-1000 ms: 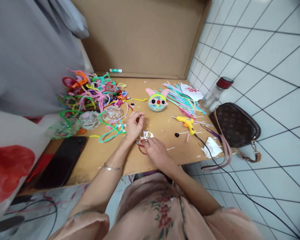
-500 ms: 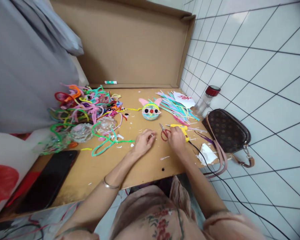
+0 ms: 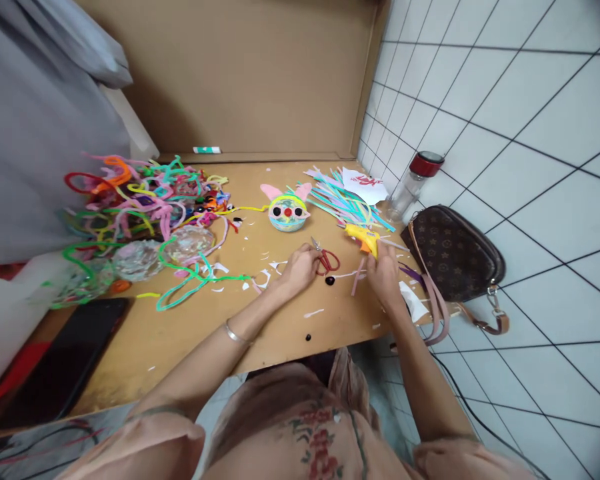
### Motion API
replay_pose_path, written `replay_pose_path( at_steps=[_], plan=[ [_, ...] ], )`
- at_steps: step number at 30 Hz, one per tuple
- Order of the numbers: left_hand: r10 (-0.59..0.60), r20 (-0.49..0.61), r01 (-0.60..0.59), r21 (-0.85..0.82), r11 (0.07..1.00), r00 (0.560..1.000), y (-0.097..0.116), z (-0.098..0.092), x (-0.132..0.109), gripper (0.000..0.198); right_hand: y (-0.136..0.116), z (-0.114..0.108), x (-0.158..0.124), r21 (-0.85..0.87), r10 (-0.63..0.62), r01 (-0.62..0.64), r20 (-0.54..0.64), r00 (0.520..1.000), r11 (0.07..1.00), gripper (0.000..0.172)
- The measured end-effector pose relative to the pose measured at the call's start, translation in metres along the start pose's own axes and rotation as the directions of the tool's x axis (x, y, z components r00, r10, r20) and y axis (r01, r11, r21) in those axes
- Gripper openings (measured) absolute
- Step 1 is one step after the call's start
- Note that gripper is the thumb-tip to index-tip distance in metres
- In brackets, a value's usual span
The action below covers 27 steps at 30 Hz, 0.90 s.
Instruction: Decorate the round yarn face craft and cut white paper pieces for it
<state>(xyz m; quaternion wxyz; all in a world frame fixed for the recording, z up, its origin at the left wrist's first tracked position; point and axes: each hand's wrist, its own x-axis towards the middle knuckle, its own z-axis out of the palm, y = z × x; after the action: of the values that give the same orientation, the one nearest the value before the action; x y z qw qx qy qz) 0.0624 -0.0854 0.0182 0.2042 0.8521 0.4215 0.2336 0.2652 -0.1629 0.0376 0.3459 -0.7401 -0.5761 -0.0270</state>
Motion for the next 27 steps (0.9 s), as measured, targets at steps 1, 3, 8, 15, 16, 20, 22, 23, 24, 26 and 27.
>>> replay_pose_path(
  at_steps=[1, 3, 8, 15, 16, 20, 22, 23, 24, 26, 27],
  plan=[
    [0.0, -0.006, 0.0, -0.001, 1.0, 1.0, 0.0, 0.002, 0.004, 0.029, 0.0, -0.002, -0.002, 0.014, -0.013, 0.014, -0.023, 1.0, 1.0, 0.047],
    [0.0, -0.029, 0.0, -0.016, 1.0, 1.0, 0.004, 0.007, 0.013, 0.029, 0.0, -0.005, -0.007, 0.012, -0.013, 0.013, -0.041, 0.999, 1.0, 0.046],
    [-0.047, -0.129, 0.03, -0.132, 0.991, 0.991, 0.015, 0.017, 0.031, 0.021, -0.007, 0.0, -0.019, -0.005, 0.013, -0.013, -0.054, 0.998, 1.0, 0.042],
    [-0.037, -0.091, 0.032, -0.06, 0.998, 0.995, 0.028, 0.001, -0.011, 0.015, -0.021, -0.001, -0.021, -0.005, 0.04, -0.041, -0.159, 0.986, 0.999, 0.042],
    [-0.03, -0.05, 0.028, -0.026, 0.999, 0.998, 0.035, 0.001, -0.013, 0.017, -0.023, -0.003, -0.02, -0.005, 0.043, -0.044, -0.182, 0.982, 0.999, 0.044],
    [-0.11, 0.052, 0.098, 0.193, 0.976, 0.993, 0.067, 0.011, 0.002, 0.04, -0.03, -0.019, -0.018, -0.005, 0.019, -0.021, -0.232, 0.972, 1.0, 0.048],
    [-0.155, 0.073, 0.13, 0.271, 0.954, 0.985, 0.077, 0.016, 0.015, 0.045, -0.027, -0.027, -0.019, -0.025, -0.002, -0.004, -0.242, 0.97, 1.0, 0.048],
    [-0.171, 0.082, 0.141, 0.288, 0.947, 0.982, 0.08, 0.017, 0.02, 0.044, -0.025, -0.031, -0.02, -0.039, -0.007, -0.002, -0.247, 0.969, 0.999, 0.048],
    [-0.179, 0.088, 0.147, 0.293, 0.945, 0.98, 0.081, 0.018, 0.023, 0.042, -0.023, -0.034, -0.021, -0.053, -0.008, -0.005, -0.252, 0.968, 0.999, 0.048],
    [-0.169, 0.084, 0.139, 0.285, 0.948, 0.982, 0.079, 0.018, 0.026, 0.039, -0.02, -0.037, -0.023, -0.072, 0.0, -0.019, -0.251, 0.968, 0.997, 0.048],
    [-0.152, 0.075, 0.126, 0.28, 0.952, 0.985, 0.076, 0.017, 0.025, 0.038, -0.019, -0.037, -0.025, -0.074, 0.006, -0.024, -0.244, 0.97, 0.997, 0.048]
  ],
)
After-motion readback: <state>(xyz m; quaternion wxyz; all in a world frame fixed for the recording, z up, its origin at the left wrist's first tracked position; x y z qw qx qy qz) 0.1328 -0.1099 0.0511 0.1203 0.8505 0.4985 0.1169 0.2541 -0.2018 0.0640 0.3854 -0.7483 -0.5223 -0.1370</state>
